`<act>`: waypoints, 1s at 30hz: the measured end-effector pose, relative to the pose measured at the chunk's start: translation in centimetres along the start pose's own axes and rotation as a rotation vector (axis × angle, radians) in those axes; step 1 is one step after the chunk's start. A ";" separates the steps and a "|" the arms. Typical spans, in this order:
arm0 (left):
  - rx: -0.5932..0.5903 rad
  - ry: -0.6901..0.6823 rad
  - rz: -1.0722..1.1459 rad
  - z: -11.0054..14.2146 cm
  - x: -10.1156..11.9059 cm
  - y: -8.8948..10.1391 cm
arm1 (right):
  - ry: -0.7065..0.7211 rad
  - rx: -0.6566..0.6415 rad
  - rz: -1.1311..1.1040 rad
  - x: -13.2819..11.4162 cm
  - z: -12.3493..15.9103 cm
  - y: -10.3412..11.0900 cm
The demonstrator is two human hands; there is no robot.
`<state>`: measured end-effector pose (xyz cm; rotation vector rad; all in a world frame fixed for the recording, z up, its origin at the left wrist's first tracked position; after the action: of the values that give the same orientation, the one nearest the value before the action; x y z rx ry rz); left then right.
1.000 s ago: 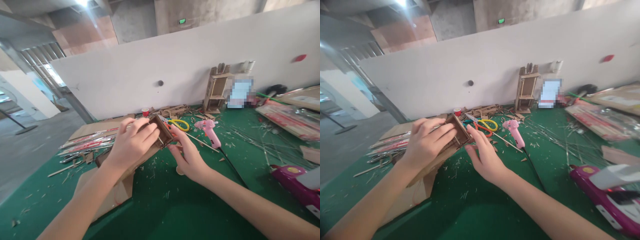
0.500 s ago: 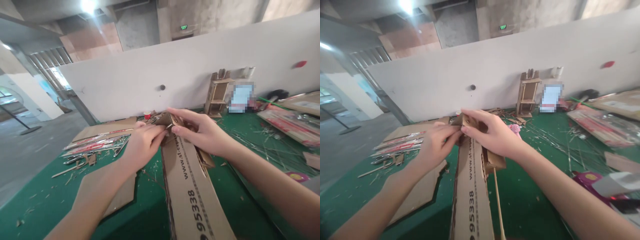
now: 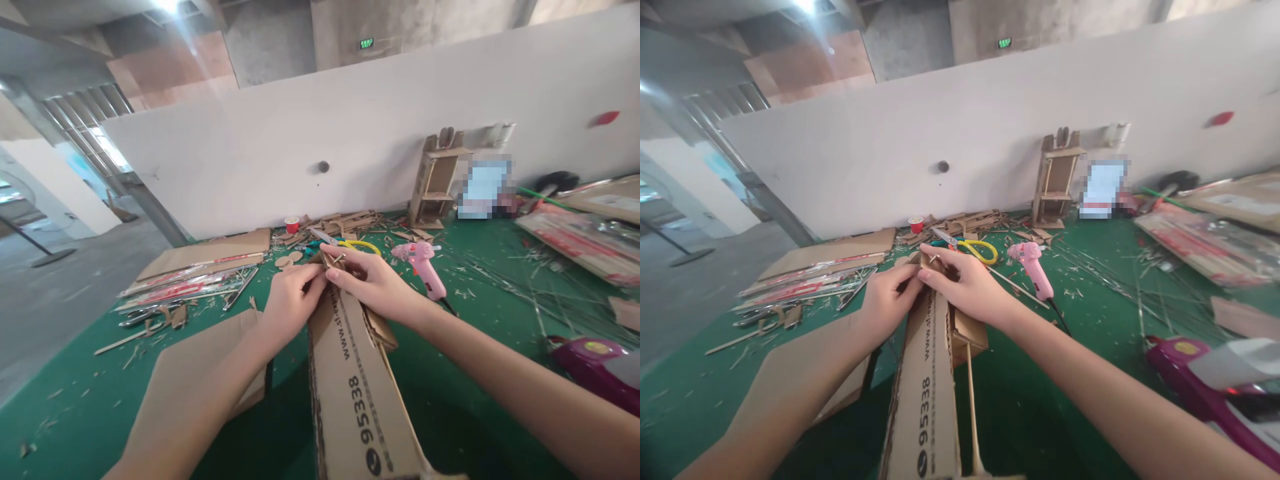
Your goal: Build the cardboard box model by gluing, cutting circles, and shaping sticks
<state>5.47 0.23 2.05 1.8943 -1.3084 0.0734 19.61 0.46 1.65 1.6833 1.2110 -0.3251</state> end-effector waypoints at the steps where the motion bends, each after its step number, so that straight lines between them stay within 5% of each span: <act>1: -0.013 0.027 0.022 -0.1 -0.2 0.1 | -0.007 0.017 -0.028 0.0 -0.1 0.1; 11: -0.052 0.036 0.131 0.0 -1.2 0.3 | -0.095 0.225 0.108 0.9 -0.9 1.9; 17: -0.105 -0.108 0.169 0.5 -0.9 0.1 | -0.208 0.371 -0.293 1.8 -1.2 3.0; 25: -0.244 -0.253 0.088 0.5 0.2 0.5 | -0.362 0.613 -0.265 3.5 -1.4 5.4; 30: -0.267 -0.250 0.102 0.5 0.4 1.1 | -0.563 0.688 -0.520 5.5 -1.5 6.7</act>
<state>4.63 -0.52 2.54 1.6469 -1.4994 -0.2811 27.29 4.83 2.33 1.6105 1.1381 -1.5678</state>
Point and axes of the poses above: each hand's wrist, its own z-axis away from the middle knuckle, its own y-axis out of the back of the hand, x = y × z, the point moved 4 cm from there along -z, towards the middle knuckle, and after that the axes turned 13 degrees about z, right-handed, at the moved point
